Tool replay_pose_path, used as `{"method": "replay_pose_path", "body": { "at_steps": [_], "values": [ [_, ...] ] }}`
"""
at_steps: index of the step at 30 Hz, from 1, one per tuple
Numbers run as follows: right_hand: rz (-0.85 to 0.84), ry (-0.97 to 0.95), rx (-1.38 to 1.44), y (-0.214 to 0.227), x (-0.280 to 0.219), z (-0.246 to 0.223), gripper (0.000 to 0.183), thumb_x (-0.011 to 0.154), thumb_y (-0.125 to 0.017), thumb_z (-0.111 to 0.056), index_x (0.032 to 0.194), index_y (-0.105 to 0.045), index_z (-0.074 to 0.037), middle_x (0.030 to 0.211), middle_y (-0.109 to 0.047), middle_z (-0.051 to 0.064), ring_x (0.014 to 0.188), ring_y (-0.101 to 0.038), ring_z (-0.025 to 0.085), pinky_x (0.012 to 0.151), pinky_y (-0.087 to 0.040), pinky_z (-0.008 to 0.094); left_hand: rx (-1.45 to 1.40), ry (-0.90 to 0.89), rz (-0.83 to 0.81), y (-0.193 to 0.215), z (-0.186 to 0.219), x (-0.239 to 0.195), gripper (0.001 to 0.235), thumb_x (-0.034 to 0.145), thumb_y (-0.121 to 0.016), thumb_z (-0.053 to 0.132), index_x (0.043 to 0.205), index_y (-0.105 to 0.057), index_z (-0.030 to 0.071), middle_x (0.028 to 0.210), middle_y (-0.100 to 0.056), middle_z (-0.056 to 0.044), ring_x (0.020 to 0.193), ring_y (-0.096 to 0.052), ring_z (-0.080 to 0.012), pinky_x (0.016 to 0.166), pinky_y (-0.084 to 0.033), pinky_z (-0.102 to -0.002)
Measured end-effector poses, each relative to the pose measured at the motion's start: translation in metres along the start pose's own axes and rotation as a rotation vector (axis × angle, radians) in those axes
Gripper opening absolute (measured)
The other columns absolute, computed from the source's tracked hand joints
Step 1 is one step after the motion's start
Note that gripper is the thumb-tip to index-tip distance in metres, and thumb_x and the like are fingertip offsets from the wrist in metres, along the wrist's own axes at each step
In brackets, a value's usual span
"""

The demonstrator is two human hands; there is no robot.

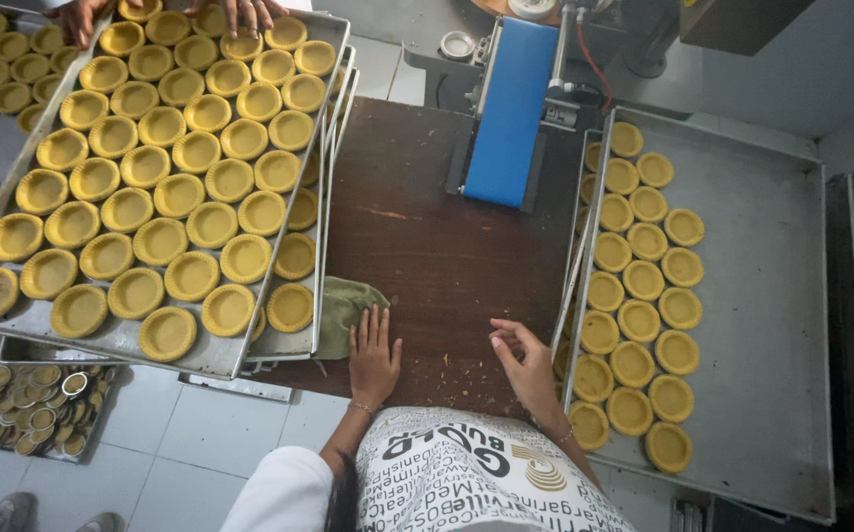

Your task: The person is handling yellow tart shells by hand, placing some onto a small blue conveyor belt and others into metal trays.

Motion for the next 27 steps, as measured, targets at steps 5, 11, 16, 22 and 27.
{"method": "replay_pose_path", "body": {
  "at_steps": [5, 11, 16, 22, 27],
  "values": [
    [0.017, -0.017, 0.005, -0.001, -0.002, -0.003, 0.031, 0.094, -0.065, -0.008, 0.125, -0.070, -0.002, 0.099, -0.074, 0.024, 0.096, -0.072, 0.038, 0.087, -0.056, 0.048, -0.016, -0.004, 0.005, 0.000, 0.000, 0.000, 0.059, 0.108, -0.034, 0.039, 0.161, -0.024, 0.014, 0.166, -0.025, -0.012, 0.155, -0.018, -0.0286, 0.125, -0.015, -0.051],
    [0.059, -0.008, -0.009, 0.000, -0.001, -0.003, 0.023, 0.095, -0.066, -0.011, 0.115, -0.073, -0.002, 0.093, -0.075, 0.021, 0.089, -0.073, 0.035, 0.081, -0.056, 0.045, -0.008, -0.015, 0.009, -0.003, -0.001, 0.001, 0.060, 0.108, -0.035, 0.038, 0.161, -0.024, 0.014, 0.166, -0.025, -0.013, 0.155, -0.019, -0.0301, 0.124, -0.015, -0.053],
    [0.101, -0.018, -0.017, 0.002, -0.001, 0.026, 0.026, 0.099, -0.065, -0.024, 0.083, -0.076, -0.006, 0.075, -0.076, 0.013, 0.076, -0.074, 0.024, 0.074, -0.056, 0.037, -0.006, -0.021, 0.006, -0.005, -0.001, 0.001, 0.060, 0.107, -0.037, 0.038, 0.160, -0.025, 0.014, 0.167, -0.024, -0.013, 0.154, -0.019, -0.0309, 0.124, -0.017, -0.053],
    [0.154, -0.023, 0.058, 0.010, -0.001, 0.013, 0.015, 0.095, -0.064, -0.010, 0.107, -0.059, -0.002, 0.098, -0.072, 0.021, 0.094, -0.071, 0.036, 0.082, -0.053, 0.047, -0.154, 0.045, 0.067, 0.002, 0.008, 0.008, 0.053, 0.105, -0.046, 0.032, 0.153, -0.039, 0.012, 0.160, -0.036, -0.014, 0.150, -0.028, -0.0336, 0.121, -0.017, -0.057],
    [0.181, 0.004, 0.018, 0.020, -0.005, 0.021, 0.042, 0.107, -0.049, -0.031, 0.085, -0.072, -0.005, 0.071, -0.067, 0.012, 0.074, -0.069, 0.026, 0.073, -0.052, 0.040, -0.474, 0.029, 0.125, -0.010, 0.021, 0.025, 0.035, 0.107, -0.046, 0.041, 0.084, -0.068, 0.027, 0.105, -0.068, 0.010, 0.123, -0.052, -0.0102, 0.117, -0.018, -0.046]
  ]
}}
Point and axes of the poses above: each hand's wrist, its own x-axis towards the middle knuckle, its own y-axis out of the back of the hand, z = x × y, the point moved 5 cm from there along x, towards the middle knuckle
